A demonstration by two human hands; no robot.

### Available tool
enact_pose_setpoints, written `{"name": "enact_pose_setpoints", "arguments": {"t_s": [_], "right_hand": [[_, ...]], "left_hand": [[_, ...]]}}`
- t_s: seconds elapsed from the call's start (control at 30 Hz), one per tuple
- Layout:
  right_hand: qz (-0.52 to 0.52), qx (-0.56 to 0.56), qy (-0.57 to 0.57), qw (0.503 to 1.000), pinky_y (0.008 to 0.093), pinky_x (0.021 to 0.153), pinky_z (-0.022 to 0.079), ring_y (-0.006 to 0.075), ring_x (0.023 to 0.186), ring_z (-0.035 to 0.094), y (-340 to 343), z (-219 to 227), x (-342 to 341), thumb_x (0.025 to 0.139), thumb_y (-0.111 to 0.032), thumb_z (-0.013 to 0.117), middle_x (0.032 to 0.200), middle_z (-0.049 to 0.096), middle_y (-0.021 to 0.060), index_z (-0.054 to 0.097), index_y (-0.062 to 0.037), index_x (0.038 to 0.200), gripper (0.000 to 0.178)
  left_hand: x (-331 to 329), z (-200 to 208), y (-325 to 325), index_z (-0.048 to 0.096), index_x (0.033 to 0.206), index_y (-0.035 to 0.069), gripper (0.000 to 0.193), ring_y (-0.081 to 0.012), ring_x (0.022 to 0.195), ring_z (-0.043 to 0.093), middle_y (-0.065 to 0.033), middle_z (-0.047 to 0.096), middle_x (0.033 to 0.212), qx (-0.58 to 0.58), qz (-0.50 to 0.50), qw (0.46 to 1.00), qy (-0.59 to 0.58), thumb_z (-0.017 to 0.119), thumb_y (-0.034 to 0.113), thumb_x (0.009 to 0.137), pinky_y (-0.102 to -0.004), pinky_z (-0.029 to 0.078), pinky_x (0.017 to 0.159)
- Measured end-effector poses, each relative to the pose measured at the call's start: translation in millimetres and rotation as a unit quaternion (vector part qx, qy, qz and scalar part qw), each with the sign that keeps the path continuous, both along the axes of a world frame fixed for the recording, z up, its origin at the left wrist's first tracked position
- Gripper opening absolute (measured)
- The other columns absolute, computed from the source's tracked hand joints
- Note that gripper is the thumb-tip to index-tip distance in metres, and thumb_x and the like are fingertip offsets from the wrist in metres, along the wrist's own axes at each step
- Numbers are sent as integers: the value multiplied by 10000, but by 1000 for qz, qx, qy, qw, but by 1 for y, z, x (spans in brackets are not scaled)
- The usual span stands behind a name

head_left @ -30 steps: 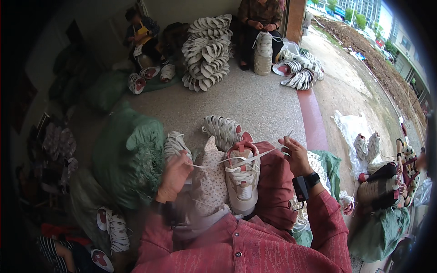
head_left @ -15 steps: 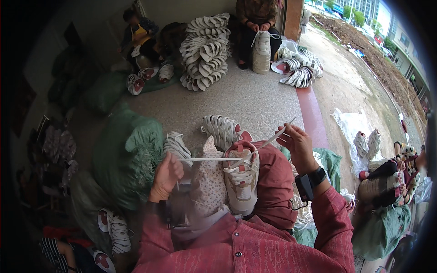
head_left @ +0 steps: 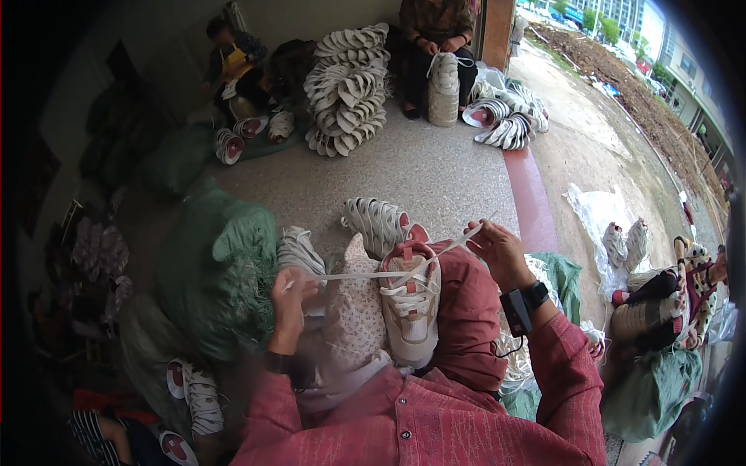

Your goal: The person sits on the floor and threads a white shoelace through the eyelets of a white sneaker. They pull the lace tight, adjust the tongue, and tie a knot. After finishing one shoe, they pick up another shoe from a pile and begin the lacing process again.

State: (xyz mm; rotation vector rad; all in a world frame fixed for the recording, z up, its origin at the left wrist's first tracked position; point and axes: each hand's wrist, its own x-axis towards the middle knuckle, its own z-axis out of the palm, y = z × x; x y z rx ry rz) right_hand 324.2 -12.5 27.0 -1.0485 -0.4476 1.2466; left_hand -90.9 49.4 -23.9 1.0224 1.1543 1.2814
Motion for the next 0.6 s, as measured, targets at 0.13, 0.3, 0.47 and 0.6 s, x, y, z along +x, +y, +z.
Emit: {"name": "enact_pose_setpoints", "arguments": {"t_s": [0.13, 0.3, 0.47, 0.6], "right_hand": [[23, -35, 72, 997, 342, 859, 515, 181, 979, 655, -10, -22, 4, 1025, -188, 516, 1022, 677, 75, 568, -32, 1128, 194], [100, -73, 65, 990, 241, 638, 489, 107, 670, 576, -14, -32, -1, 1010, -163, 523, 802, 615, 21, 605, -25, 1028, 161], [244, -78, -28, 966, 229, 492, 327, 48, 576, 395, -25, -21, -22, 953, -143, 597, 689, 476, -47, 669, 9, 917, 172], [266, -138, -83, 950, 233, 477, 333, 56, 548, 396, -32, -7, -33, 945, -166, 609, 666, 467, -42, 665, 10, 923, 186]], "left_hand": [[-10, -3, 6, 561, 1164, 16, 238, -218, 899, 699, -95, 650, 1000, -105, 3, 968, -230, 609, 157, 978, -319, 599, 785], [-13, -3, 15, 556, 1230, 9, 316, -133, 739, 660, -16, 650, 847, -236, -69, 870, -428, 614, 192, 979, -250, 565, 660], [10, 18, 13, 636, 1101, 5, 235, -12, 563, 459, 29, 584, 703, -163, -254, 948, -96, 632, 201, 972, -180, 300, 446], [58, 23, 7, 686, 945, 14, 184, -32, 596, 502, 21, 605, 710, 24, -251, 953, 169, 646, 194, 956, -197, 378, 510]]}}
